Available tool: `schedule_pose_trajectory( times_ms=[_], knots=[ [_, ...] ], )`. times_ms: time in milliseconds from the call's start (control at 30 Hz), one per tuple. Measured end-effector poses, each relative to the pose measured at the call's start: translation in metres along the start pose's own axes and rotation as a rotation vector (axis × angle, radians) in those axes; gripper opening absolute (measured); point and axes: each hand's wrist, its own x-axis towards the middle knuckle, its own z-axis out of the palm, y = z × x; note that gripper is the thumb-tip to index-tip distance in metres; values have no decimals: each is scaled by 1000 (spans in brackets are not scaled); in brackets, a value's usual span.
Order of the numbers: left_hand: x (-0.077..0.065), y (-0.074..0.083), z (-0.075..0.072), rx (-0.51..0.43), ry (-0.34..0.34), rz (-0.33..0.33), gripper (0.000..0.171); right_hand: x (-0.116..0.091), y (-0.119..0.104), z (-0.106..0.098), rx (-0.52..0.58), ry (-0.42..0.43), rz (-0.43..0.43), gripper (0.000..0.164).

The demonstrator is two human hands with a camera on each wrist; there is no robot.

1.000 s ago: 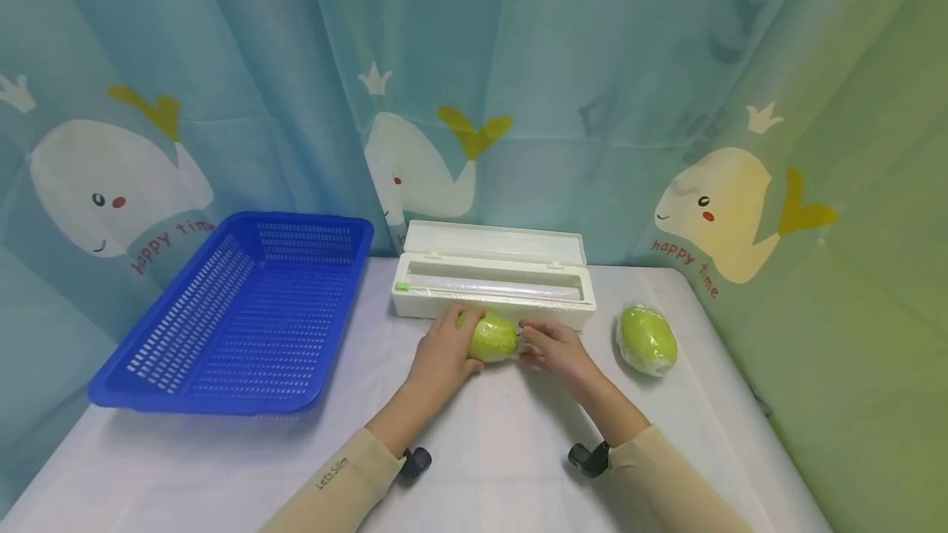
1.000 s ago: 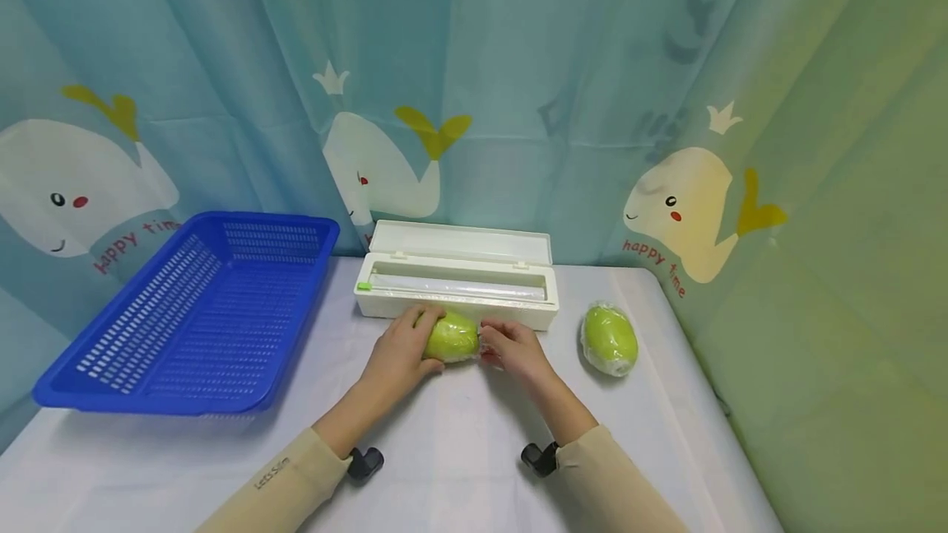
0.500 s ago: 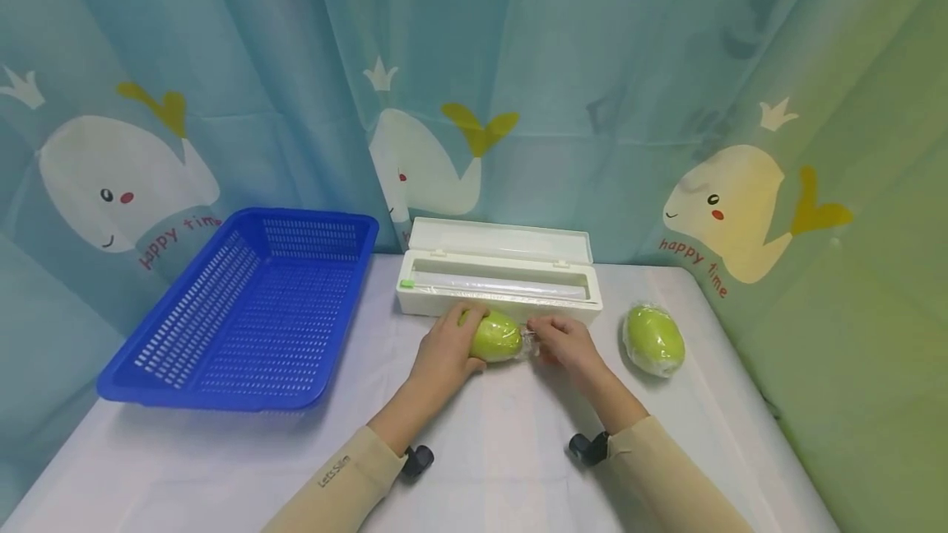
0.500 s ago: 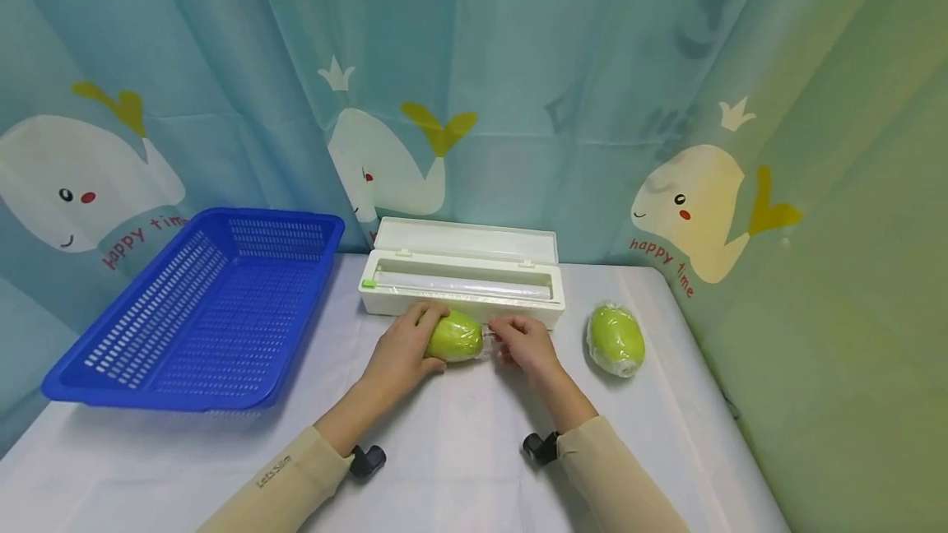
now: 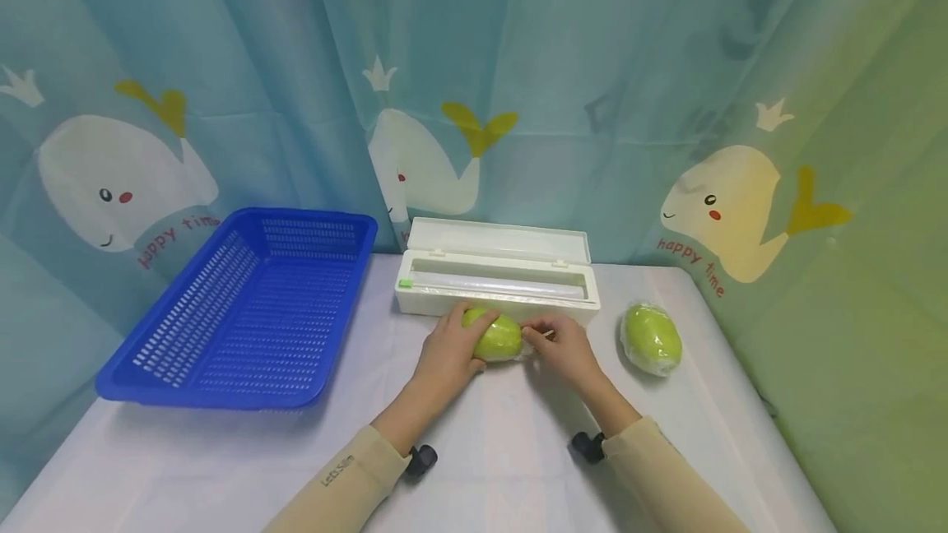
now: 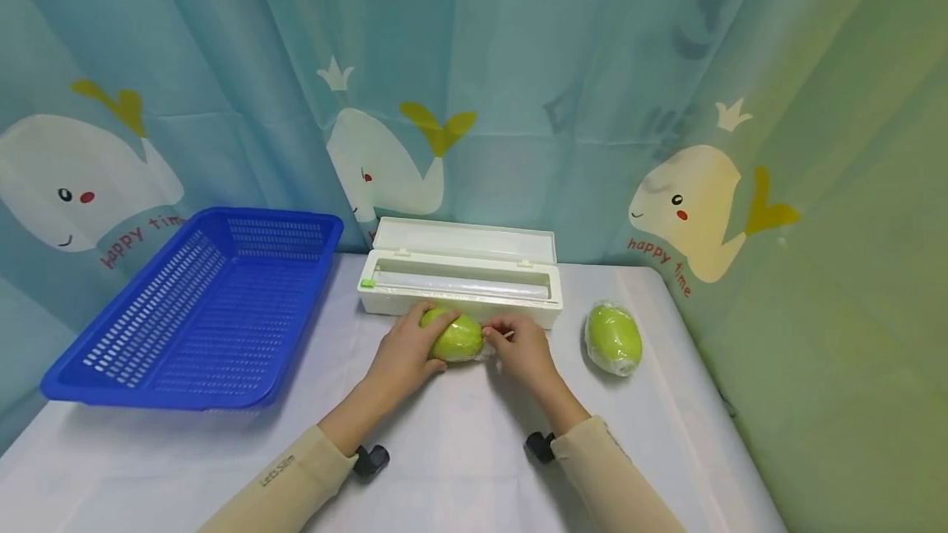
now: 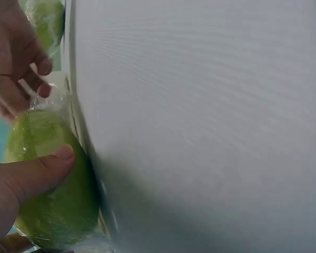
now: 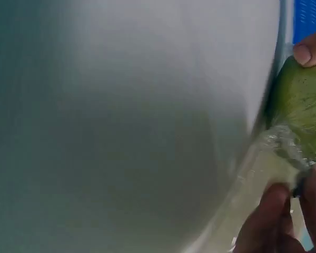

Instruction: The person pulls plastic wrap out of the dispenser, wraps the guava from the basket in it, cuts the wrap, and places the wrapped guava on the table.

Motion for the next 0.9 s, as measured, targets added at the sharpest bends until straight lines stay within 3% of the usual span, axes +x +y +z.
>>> schedule_pose_trajectory(
  times_ms=[100, 167, 267, 367, 467, 600, 733, 900],
  knots=[
    [0, 2, 0, 25, 6, 9, 84, -5, -7, 1, -220, 100, -277, 20],
    [0, 2, -1, 39, 6, 13, 82, -9, -12, 3, -307, 99, -432, 38],
    [0, 1, -2, 53, 8, 19, 79, -14, -21, 11, -425, 39, -540, 67],
    [0, -4, -4, 42, 12, 13, 85, -15, -27, 20, -538, 15, -515, 85],
    [3, -8, -4, 6, 19, -1, 92, -11, -31, 26, -621, 30, -473, 87],
    [3, -12, -8, -29, 29, 7, 78, -4, -35, 29, -676, 41, -456, 83],
    [0, -13, -14, 48, 76, 41, 67, 1, -37, 27, -658, 21, -440, 84],
    [-3, -11, -16, 163, 144, 110, 78, 4, -39, 24, -656, 1, -411, 85]
  ],
)
